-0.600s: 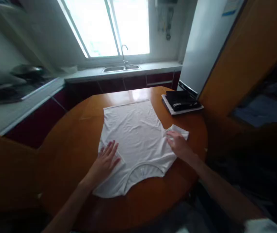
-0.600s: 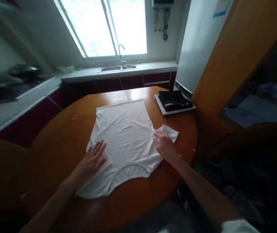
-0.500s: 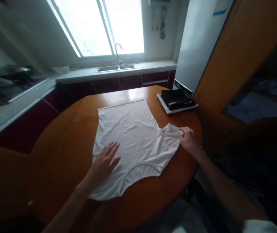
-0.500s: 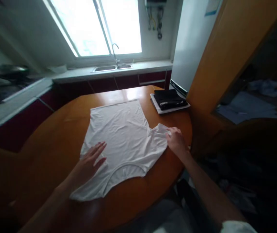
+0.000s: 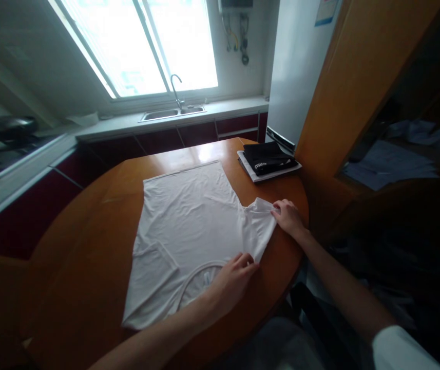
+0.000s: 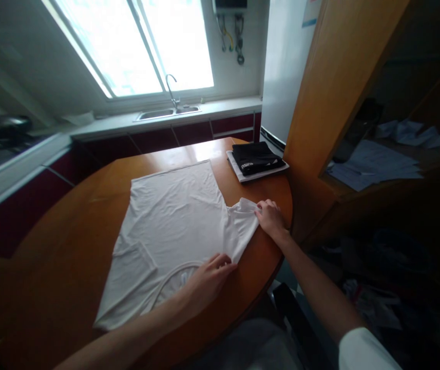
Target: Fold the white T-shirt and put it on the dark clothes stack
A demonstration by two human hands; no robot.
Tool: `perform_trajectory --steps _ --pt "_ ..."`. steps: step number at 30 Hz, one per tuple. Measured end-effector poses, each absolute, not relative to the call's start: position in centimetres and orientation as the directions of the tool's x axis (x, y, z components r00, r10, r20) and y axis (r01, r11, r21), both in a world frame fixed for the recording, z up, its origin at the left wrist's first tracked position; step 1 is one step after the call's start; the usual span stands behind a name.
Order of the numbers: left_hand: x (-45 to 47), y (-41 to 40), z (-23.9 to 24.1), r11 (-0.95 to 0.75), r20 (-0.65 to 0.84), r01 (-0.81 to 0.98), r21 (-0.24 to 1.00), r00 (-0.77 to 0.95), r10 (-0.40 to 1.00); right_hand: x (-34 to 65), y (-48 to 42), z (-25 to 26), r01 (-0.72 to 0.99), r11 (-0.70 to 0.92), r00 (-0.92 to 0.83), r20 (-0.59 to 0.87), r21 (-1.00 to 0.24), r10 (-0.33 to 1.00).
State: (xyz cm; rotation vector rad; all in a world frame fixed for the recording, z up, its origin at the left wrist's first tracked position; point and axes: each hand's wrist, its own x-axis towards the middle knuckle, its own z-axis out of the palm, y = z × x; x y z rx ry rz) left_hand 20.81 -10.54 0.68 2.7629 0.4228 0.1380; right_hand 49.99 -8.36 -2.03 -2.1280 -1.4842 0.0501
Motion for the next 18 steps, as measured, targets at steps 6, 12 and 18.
perform_trajectory --steps 6,12,18 --pt "20.0 -10.0 3.1 -0.871 0.056 0.171 0.460 0.974 0.221 51.9 -9.4 -1.5 0.823 -0.312 0.440 0.185 -0.475 0.879" --pt "23.2 -3.4 3.9 -0.865 0.178 0.257 0.431 0.915 0.361 52.8 -9.2 -1.6 0.811 -0.348 0.464 0.156 -0.470 0.872" --pt "26.5 1.1 -0.4 -0.876 0.095 0.425 0.226 0.886 0.454 52.1 -9.2 -1.9 0.808 -0.385 0.490 0.146 -0.446 0.859"
